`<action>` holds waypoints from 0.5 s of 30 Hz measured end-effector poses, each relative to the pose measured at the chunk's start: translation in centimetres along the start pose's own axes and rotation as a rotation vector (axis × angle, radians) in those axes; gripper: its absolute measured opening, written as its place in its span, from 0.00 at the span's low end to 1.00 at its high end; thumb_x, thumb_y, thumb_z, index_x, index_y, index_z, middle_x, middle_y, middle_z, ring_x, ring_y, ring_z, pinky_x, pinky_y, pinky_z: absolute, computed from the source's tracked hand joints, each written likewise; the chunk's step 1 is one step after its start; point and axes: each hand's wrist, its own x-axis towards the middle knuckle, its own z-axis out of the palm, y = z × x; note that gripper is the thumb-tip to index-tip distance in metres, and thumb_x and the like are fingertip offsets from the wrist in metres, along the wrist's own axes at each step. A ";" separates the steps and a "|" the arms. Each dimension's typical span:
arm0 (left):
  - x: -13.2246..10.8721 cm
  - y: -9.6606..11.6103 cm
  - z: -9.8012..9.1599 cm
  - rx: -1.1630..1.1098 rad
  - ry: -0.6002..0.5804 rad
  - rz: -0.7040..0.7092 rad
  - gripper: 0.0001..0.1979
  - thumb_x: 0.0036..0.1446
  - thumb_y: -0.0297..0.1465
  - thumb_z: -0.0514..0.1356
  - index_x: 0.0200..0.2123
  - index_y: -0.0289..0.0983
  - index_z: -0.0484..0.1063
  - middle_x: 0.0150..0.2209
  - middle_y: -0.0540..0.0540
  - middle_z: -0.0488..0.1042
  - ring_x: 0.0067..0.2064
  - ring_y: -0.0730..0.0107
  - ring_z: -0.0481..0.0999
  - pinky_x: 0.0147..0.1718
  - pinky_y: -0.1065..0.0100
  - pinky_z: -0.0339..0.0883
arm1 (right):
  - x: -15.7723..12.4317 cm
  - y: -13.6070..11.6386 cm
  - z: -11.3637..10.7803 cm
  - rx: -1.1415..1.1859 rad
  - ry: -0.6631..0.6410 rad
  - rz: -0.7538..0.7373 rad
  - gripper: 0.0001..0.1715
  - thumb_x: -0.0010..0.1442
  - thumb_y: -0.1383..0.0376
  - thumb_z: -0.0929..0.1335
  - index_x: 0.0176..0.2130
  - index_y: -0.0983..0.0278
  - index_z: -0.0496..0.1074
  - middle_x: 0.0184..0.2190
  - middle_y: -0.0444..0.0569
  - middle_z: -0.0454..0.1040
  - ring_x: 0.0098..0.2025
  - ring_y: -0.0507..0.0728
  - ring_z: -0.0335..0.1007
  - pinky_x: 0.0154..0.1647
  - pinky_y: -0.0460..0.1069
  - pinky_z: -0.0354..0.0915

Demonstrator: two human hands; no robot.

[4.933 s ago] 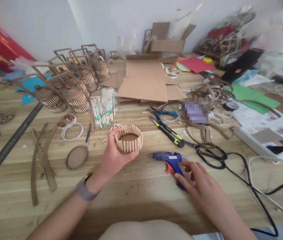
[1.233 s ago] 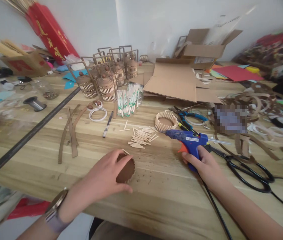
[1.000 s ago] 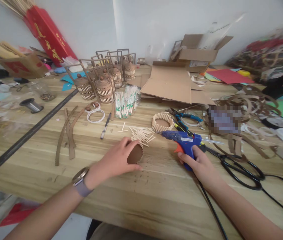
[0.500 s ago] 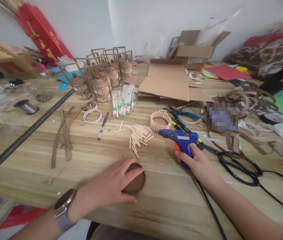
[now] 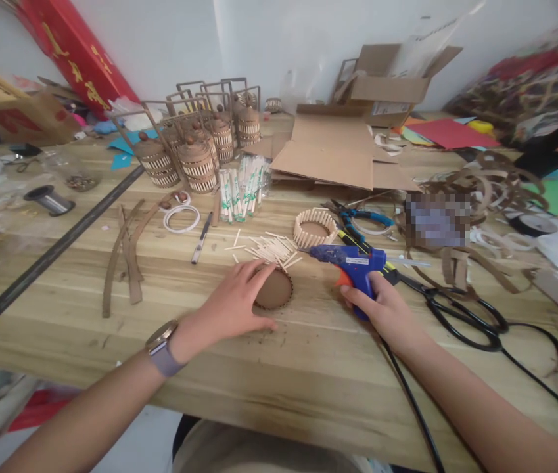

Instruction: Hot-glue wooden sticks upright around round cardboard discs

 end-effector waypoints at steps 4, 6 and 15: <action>0.3 0.4 -0.4 0.007 -0.028 0.001 0.47 0.47 0.41 0.72 0.66 0.41 0.53 0.64 0.36 0.61 0.64 0.46 0.61 0.62 0.46 0.56 | 0.0 0.3 0.0 -0.012 -0.001 -0.021 0.18 0.50 0.49 0.68 0.26 0.58 0.62 0.18 0.39 0.66 0.22 0.54 0.60 0.24 0.49 0.59; 0.6 0.7 -0.4 0.023 -0.009 -0.005 0.46 0.48 0.41 0.71 0.65 0.41 0.54 0.63 0.37 0.64 0.63 0.46 0.62 0.61 0.46 0.58 | 0.0 0.4 0.0 -0.014 0.000 -0.030 0.18 0.50 0.49 0.69 0.26 0.58 0.61 0.18 0.39 0.66 0.22 0.54 0.60 0.24 0.49 0.58; 0.2 0.1 -2.0 -0.097 -0.029 0.072 0.38 0.53 0.22 0.55 0.67 0.43 0.52 0.70 0.41 0.51 0.70 0.52 0.49 0.65 0.48 0.51 | -0.1 0.0 0.0 -0.013 0.010 -0.026 0.18 0.49 0.49 0.68 0.26 0.58 0.61 0.19 0.39 0.65 0.22 0.54 0.59 0.24 0.49 0.56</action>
